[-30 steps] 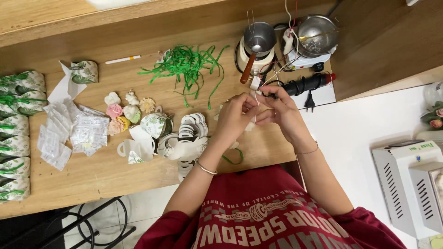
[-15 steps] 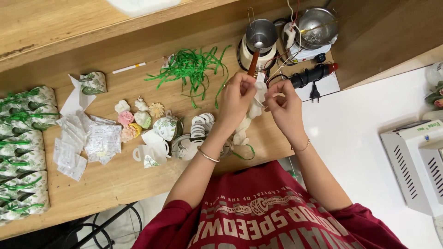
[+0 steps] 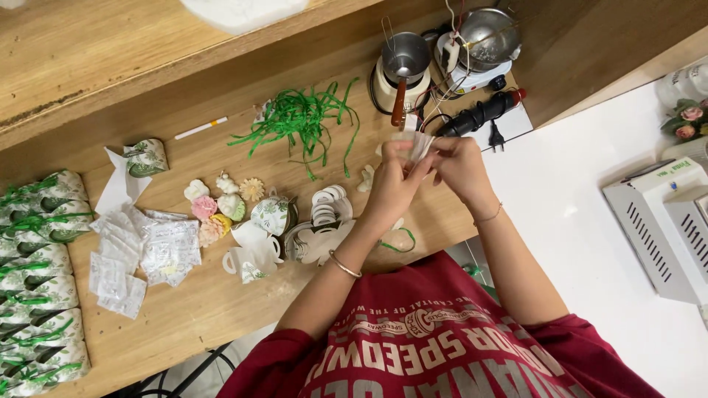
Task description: Put on white latex gloves and organize green wire ties on a workshop table.
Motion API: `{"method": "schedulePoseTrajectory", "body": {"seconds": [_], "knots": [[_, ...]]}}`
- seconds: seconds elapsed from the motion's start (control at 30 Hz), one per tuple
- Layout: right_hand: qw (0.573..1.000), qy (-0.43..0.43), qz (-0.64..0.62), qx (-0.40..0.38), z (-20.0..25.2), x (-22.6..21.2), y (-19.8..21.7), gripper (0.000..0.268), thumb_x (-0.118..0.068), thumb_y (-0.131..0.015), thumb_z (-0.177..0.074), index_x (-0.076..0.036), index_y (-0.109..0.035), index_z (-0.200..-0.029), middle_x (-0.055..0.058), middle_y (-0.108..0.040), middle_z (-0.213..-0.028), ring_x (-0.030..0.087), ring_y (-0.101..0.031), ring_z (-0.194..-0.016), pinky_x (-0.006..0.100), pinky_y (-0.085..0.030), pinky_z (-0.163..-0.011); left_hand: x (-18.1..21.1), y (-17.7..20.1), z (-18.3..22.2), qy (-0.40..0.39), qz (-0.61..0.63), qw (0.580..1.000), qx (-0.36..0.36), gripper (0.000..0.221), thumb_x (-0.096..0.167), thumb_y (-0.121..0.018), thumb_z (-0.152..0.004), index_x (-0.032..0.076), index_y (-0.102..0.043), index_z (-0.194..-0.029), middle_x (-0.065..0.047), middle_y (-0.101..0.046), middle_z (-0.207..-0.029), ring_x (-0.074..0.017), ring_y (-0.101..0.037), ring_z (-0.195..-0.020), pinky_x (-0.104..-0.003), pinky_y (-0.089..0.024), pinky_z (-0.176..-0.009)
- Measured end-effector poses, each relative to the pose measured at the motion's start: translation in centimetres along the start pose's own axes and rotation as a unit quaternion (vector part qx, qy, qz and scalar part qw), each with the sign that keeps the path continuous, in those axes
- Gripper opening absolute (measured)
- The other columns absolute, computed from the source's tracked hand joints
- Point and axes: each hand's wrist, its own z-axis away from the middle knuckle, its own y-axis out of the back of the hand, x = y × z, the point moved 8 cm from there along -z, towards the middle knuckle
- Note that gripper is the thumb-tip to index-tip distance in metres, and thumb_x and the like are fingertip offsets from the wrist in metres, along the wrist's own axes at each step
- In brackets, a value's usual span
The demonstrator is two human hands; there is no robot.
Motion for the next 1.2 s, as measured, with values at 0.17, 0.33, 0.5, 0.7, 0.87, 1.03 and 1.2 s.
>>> {"method": "schedulePoseTrajectory", "body": {"seconds": [0.17, 0.33, 0.5, 0.7, 0.87, 1.03, 1.2], "knots": [[0.862, -0.178, -0.475, 0.025, -0.9, 14.2, -3.8, 0.012, 0.006, -0.065, -0.095, 0.007, -0.075, -0.101, 0.009, -0.072, -0.088, 0.013, -0.062, -0.069, 0.025, -0.052, -0.06, -4.0, -1.0, 3.3, -0.059, -0.087, 0.994, -0.001, 0.017, 0.017, -0.072, -0.095, 0.003, -0.062, -0.1, -0.01, -0.072, -0.08, -0.0229, -0.069, -0.069, -0.038, -0.055, -0.065], [0.728, -0.299, -0.609, 0.092, 3.9, 15.8, -7.8, 0.02, -0.003, -0.056, -0.095, 0.004, -0.069, -0.108, 0.011, -0.072, -0.101, 0.02, -0.07, -0.086, 0.029, -0.062, -0.076, -3.2, -2.1, 4.6, -0.141, -0.192, 0.971, 0.012, 0.018, 0.015, -0.069, -0.098, 0.003, -0.056, -0.098, -0.017, -0.072, -0.086, -0.0373, -0.069, -0.079, -0.047, -0.051, -0.068], [0.974, 0.097, 0.013, 0.204, 7.0, 3.4, -3.0, 0.019, -0.01, -0.061, -0.102, 0.004, -0.071, -0.11, 0.017, -0.074, -0.091, 0.026, -0.076, -0.078, 0.039, -0.06, -0.069, -1.4, -0.6, 1.9, -0.134, -0.056, 0.988, 0.048, 0.017, 0.014, -0.066, -0.099, 0.001, -0.054, -0.098, -0.012, -0.068, -0.084, -0.0221, -0.068, -0.069, -0.037, -0.054, -0.06], [0.89, 0.191, 0.398, -0.112, 5.0, 4.1, -5.9, 0.01, -0.001, -0.064, -0.077, 0.0, -0.068, -0.086, 0.02, -0.07, -0.079, 0.039, -0.069, -0.069, 0.049, -0.054, -0.063, -3.4, -0.1, -1.8, -0.087, -0.041, 0.995, 0.006, 0.016, 0.009, -0.069, -0.092, -0.002, -0.058, -0.089, -0.01, -0.069, -0.072, -0.0199, -0.067, -0.062, -0.035, -0.052, -0.059], [0.833, 0.308, 0.431, -0.161, 5.4, 2.5, -6.1, 0.008, -0.001, -0.062, -0.07, 0.001, -0.067, -0.077, 0.02, -0.069, -0.082, 0.036, -0.067, -0.084, 0.043, -0.056, -0.076, -2.4, -0.8, -2.0, -0.111, -0.104, 0.988, -0.038, 0.016, 0.009, -0.071, -0.09, -0.003, -0.06, -0.088, -0.012, -0.069, -0.074, -0.0206, -0.067, -0.064, -0.034, -0.052, -0.061], [0.79, 0.367, 0.446, -0.206, 7.0, 2.2, -7.3, 0.003, -0.002, -0.067, -0.068, -0.001, -0.065, -0.07, 0.015, -0.067, -0.077, 0.032, -0.065, -0.085, 0.047, -0.053, -0.095, -2.6, -0.4, -1.4, -0.104, -0.084, 0.984, -0.114, 0.016, 0.007, -0.073, -0.085, -0.003, -0.061, -0.083, -0.011, -0.07, -0.072, -0.0185, -0.071, -0.065, -0.032, -0.055, -0.06], [0.928, 0.307, 0.135, -0.164, 6.9, -0.1, -5.8, 0.016, -0.011, -0.067, -0.086, 0.0, -0.072, -0.096, 0.017, -0.069, -0.092, 0.036, -0.066, -0.088, 0.047, -0.054, -0.079, -2.8, -0.1, -1.5, -0.072, -0.043, 0.993, -0.083, 0.012, 0.006, -0.074, -0.083, -0.002, -0.065, -0.083, -0.008, -0.071, -0.069, -0.0174, -0.069, -0.062, -0.031, -0.054, -0.058]]}}
